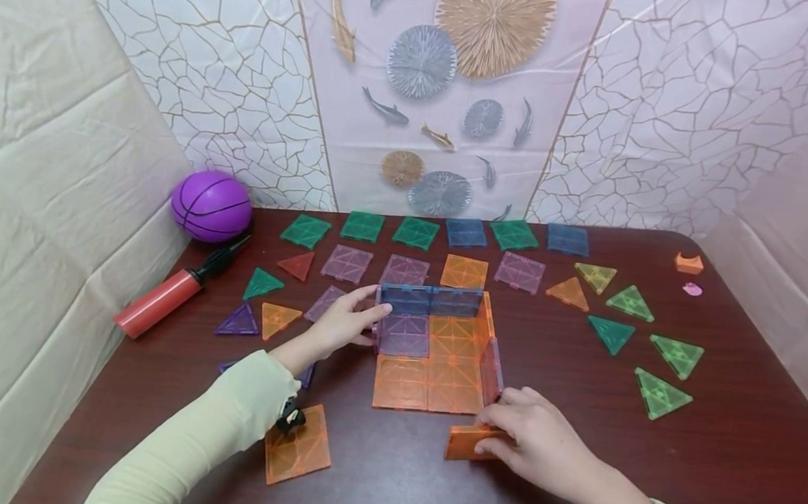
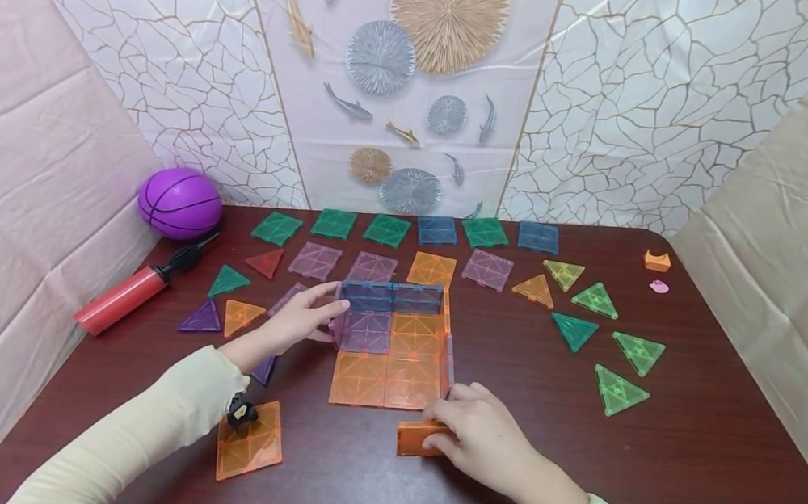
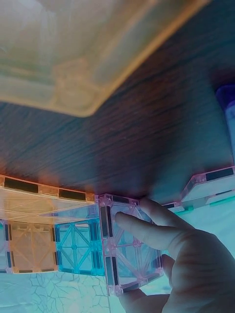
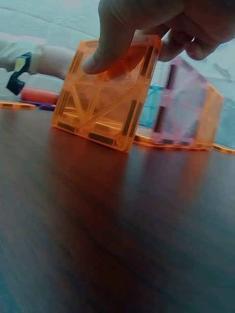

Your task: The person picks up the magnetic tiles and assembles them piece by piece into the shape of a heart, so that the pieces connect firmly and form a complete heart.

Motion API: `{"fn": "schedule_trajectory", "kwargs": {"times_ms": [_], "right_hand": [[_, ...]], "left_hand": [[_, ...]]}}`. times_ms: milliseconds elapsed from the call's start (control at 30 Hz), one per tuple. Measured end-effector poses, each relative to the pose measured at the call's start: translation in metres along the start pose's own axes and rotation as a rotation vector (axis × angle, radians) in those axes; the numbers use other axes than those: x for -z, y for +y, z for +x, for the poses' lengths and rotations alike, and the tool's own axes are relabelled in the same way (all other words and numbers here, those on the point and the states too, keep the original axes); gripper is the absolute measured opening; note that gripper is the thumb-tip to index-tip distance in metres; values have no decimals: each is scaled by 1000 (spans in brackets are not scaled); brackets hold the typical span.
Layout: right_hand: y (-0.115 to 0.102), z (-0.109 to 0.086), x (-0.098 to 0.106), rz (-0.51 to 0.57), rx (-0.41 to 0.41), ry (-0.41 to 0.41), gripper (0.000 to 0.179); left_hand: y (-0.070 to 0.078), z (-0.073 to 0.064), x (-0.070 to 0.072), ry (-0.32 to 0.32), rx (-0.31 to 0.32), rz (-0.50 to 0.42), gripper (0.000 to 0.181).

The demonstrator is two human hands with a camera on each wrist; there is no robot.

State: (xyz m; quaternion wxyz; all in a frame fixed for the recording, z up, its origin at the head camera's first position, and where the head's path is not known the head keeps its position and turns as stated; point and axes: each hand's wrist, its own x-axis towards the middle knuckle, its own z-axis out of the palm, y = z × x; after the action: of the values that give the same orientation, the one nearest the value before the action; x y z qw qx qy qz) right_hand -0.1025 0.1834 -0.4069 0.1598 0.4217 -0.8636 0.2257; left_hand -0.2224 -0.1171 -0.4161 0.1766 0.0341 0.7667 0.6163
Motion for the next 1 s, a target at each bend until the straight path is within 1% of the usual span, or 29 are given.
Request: {"fn": "schedule_trajectory", "kwargs": {"times_ms": [133, 300, 400, 500, 667, 867, 1000], "right_hand": [[-2, 7, -6, -32, 53, 45, 26], [1, 16, -11, -62, 82, 73, 27], [4, 20, -13, -80, 73, 56, 27], [6, 23, -15, -88, 49, 19, 27], [12, 26, -16, -76, 19, -27, 26], [18, 29, -17, -65, 8, -13, 27], [19, 30, -17, -51, -18, -14, 27]], "left_hand": [[1, 0, 0, 7, 7, 5, 65], [1, 0, 0, 13, 11, 10, 65], [0, 0, 0, 8, 8, 14, 66], [-1, 1, 0, 1, 5, 18, 66], [-3, 2, 0, 0, 9, 14, 67], [-3, 3, 0, 1, 10, 14, 67], [-3, 2, 0, 3, 7, 18, 67]]}}
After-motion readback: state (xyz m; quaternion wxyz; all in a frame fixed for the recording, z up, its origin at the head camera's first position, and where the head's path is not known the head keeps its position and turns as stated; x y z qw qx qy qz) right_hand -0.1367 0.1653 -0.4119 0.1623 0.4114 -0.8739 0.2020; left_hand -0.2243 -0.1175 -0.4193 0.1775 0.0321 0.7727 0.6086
